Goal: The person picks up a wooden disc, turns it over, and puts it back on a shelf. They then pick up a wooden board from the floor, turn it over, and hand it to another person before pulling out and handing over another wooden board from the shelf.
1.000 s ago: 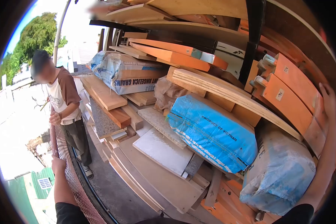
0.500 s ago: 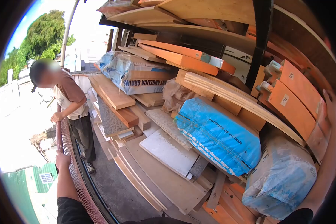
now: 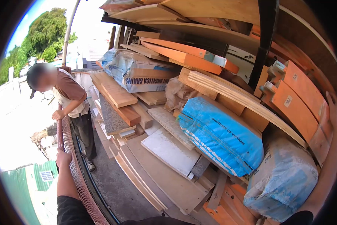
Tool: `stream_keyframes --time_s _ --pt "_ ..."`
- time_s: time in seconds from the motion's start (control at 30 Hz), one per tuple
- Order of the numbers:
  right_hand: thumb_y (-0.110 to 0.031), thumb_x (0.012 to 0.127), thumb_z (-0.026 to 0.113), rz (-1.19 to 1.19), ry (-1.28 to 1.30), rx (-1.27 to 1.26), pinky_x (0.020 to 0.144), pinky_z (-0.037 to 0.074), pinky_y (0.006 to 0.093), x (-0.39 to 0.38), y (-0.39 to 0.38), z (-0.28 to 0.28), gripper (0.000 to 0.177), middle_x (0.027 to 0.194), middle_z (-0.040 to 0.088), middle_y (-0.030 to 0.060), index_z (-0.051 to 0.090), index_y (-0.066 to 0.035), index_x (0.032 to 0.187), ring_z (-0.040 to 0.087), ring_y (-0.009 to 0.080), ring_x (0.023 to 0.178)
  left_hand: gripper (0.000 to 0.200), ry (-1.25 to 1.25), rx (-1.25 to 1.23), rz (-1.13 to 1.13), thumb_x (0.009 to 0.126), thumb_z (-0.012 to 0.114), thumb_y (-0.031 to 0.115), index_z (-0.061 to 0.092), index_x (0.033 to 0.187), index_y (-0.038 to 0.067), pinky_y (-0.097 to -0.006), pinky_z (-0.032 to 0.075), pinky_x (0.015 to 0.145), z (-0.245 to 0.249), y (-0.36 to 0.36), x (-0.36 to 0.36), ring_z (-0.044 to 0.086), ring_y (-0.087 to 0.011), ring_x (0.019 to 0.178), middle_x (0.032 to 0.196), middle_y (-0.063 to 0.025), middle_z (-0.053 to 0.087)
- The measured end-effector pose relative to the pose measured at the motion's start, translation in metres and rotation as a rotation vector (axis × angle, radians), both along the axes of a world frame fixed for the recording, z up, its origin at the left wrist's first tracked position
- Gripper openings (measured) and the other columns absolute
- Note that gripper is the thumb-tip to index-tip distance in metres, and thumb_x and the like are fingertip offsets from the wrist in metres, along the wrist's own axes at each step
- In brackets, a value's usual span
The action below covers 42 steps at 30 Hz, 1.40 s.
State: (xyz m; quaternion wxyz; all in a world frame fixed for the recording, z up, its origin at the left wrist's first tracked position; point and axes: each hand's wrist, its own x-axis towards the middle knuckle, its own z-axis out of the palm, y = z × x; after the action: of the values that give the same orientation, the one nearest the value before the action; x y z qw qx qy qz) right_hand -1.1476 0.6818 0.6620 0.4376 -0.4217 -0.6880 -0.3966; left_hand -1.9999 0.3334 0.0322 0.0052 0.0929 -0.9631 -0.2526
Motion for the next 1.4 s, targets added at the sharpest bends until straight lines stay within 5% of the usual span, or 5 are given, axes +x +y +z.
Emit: stream_keyframes --time_s 0.17,0.47,1.2,1.33,1.4 --pt "-0.031 0.103 0.065 0.143 0.000 0.224 0.090 0.048 0.0299 0.082 0.080 0.029 0.037 0.098 0.070 0.0116 0.070 0.005 0.107 0.065 0.0166 0.096 0.093 -0.017 0.015 -0.022 0.091 0.073 0.040 0.025 0.160 0.002 -0.0469 0.051 0.106 0.004 -0.001 0.004 0.063 -0.0408 0.125 0.141 -0.0271 0.058" --pt "-0.033 0.103 0.064 0.205 0.106 -0.096 0.091 0.048 0.0304 0.022 0.020 0.006 0.040 0.102 0.071 0.0135 0.069 0.005 0.113 0.064 0.0192 0.097 0.092 0.008 0.012 -0.002 0.091 0.075 0.038 0.026 0.160 0.002 -0.0476 0.052 0.105 -0.005 -0.002 -0.004 0.063 -0.0412 0.124 0.141 -0.0270 0.059" --pt "-0.030 0.104 0.063 0.167 0.102 -0.031 0.085 0.048 0.0311 0.003 0.005 -0.004 0.036 0.095 0.069 0.0119 0.069 0.006 0.107 0.063 0.0178 0.091 0.106 0.037 0.037 -0.017 0.087 0.075 0.058 0.026 0.160 0.000 -0.0491 0.052 0.104 -0.014 -0.004 -0.009 0.063 -0.0424 0.125 0.141 -0.0292 0.058" --pt "-0.046 0.099 0.065 -0.058 -0.034 -0.004 0.096 0.052 0.0455 -0.026 -0.025 -0.007 0.055 0.112 0.073 0.0282 0.074 0.007 0.111 0.068 0.0432 0.107 0.094 0.024 0.056 -0.004 0.089 0.074 0.048 0.030 0.158 0.002 -0.0479 0.052 0.105 -0.009 -0.003 -0.004 0.063 -0.0418 0.125 0.139 -0.0289 0.058" --pt "-0.048 0.099 0.065 -0.057 -0.031 -0.022 0.096 0.052 0.0455 -0.025 -0.024 -0.005 0.057 0.113 0.073 0.0281 0.074 0.007 0.111 0.068 0.0433 0.107 0.093 0.001 0.046 0.006 0.089 0.074 0.044 0.029 0.159 0.003 -0.0472 0.052 0.105 -0.016 -0.004 -0.012 0.063 -0.0410 0.125 0.141 -0.0284 0.057"
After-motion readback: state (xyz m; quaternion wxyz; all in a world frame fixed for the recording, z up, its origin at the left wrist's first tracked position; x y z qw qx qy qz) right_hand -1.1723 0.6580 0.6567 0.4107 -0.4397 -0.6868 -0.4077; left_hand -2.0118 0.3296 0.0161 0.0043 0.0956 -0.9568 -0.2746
